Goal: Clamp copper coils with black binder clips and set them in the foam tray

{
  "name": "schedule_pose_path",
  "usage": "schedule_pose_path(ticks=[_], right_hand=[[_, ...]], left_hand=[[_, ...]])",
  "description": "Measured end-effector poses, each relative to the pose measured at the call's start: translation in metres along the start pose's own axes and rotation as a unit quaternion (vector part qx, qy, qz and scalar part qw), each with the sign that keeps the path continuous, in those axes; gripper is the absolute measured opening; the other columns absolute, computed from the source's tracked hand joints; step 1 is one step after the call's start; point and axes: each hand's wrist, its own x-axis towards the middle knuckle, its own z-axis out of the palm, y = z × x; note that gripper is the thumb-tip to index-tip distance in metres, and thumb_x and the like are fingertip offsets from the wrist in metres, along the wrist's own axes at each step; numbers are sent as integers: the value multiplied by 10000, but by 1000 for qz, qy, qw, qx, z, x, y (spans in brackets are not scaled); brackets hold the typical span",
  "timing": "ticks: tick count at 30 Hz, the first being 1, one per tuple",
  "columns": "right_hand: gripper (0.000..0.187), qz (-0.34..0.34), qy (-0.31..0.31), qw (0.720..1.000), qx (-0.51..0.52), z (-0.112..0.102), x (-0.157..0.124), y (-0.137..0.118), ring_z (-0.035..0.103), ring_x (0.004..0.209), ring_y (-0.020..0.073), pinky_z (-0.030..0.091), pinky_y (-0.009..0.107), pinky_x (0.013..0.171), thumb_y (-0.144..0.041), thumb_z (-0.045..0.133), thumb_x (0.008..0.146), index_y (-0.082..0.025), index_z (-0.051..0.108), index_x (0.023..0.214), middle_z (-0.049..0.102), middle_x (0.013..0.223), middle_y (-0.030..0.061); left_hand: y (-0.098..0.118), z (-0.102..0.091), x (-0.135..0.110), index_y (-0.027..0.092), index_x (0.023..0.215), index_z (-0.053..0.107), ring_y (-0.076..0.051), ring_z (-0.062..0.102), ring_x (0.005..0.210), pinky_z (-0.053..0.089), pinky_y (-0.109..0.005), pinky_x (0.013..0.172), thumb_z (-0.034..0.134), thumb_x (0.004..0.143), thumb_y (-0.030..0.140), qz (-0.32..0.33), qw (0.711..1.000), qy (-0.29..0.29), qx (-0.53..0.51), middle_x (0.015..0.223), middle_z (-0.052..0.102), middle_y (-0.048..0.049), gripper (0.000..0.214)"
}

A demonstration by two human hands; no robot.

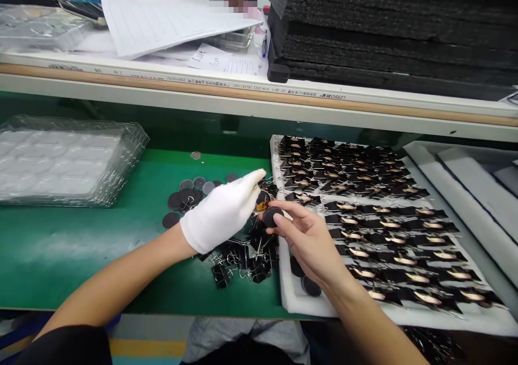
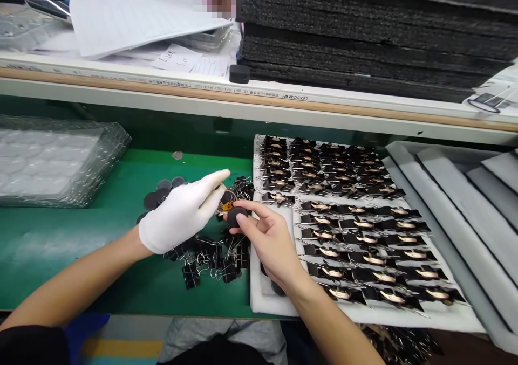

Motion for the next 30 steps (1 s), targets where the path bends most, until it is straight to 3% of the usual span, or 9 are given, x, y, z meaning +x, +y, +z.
schedule_pose_path(ticks=[5,9,11,15,19,22,24,27,30], right_hand=[[253,-218,93,962,-138,-2,-1,0,719,1012,179,669,320,830,-168,721,937,-306,765,1145,713,1125,30],[540,-458,52,825,-327,-9,-1,4,717,1129,244,638,442,988,74,686,849,-273,728,1260,737,1133,65],[592,-511,1,769,-384,-11,0,5,701,1187,282,629,482,1018,114,681,821,-211,702,1315,735,1178,109],[546,-521,-48,744,-415,-9,2,5,665,1254,338,593,569,1068,75,719,818,-113,677,1329,730,1229,175],[484,-514,-29,761,-395,-5,3,3,689,1219,305,635,491,1019,97,685,833,-123,705,1264,742,1201,162],[481,-502,33,771,-389,-4,1,4,684,1210,283,614,489,1049,37,751,820,-206,716,1233,703,1256,128],[534,-447,70,822,-345,-3,-1,4,649,1255,281,623,477,1027,-43,794,819,-271,686,1289,654,1321,107],[576,-263,51,940,-210,-2,-2,2,659,1236,255,664,391,914,-189,805,860,-320,617,1388,665,1314,81],[304,-105,2,987,-125,-4,-1,-1,750,971,216,674,364,822,-317,806,871,-270,750,1166,769,1094,50]], left_hand=[[10,-8,6,165,1345,617,-181,762,934,587,-299,873,470,1023,237,-140,982,-51,-118,1092,791,-51,361],[18,-11,8,191,1311,644,-141,729,743,580,-263,745,485,1003,256,-206,944,-112,-231,966,790,-10,353],[19,-12,9,186,1290,657,-128,704,676,572,-252,681,492,1006,286,-227,920,-131,-290,938,779,-10,343],[15,-13,10,167,1239,671,-112,687,650,565,-236,639,512,1011,322,-231,888,-131,-376,963,761,-28,318],[15,-17,9,170,1284,642,-124,702,715,582,-254,710,481,1033,366,-214,884,-162,-382,1011,755,-43,356],[18,-17,6,212,1351,604,-164,723,948,592,-278,838,526,1014,389,-174,887,-191,-382,1215,729,-53,389],[19,-15,3,243,1352,608,-177,702,1056,580,-284,896,572,989,377,-155,902,-178,-363,1279,708,-37,389],[17,-12,1,252,1376,596,-170,706,982,580,-277,829,599,971,386,-162,920,-164,-317,1156,735,-21,427],[12,-16,2,240,1436,544,-147,695,867,560,-262,759,595,970,400,-148,928,-193,-282,1000,730,0,495]])
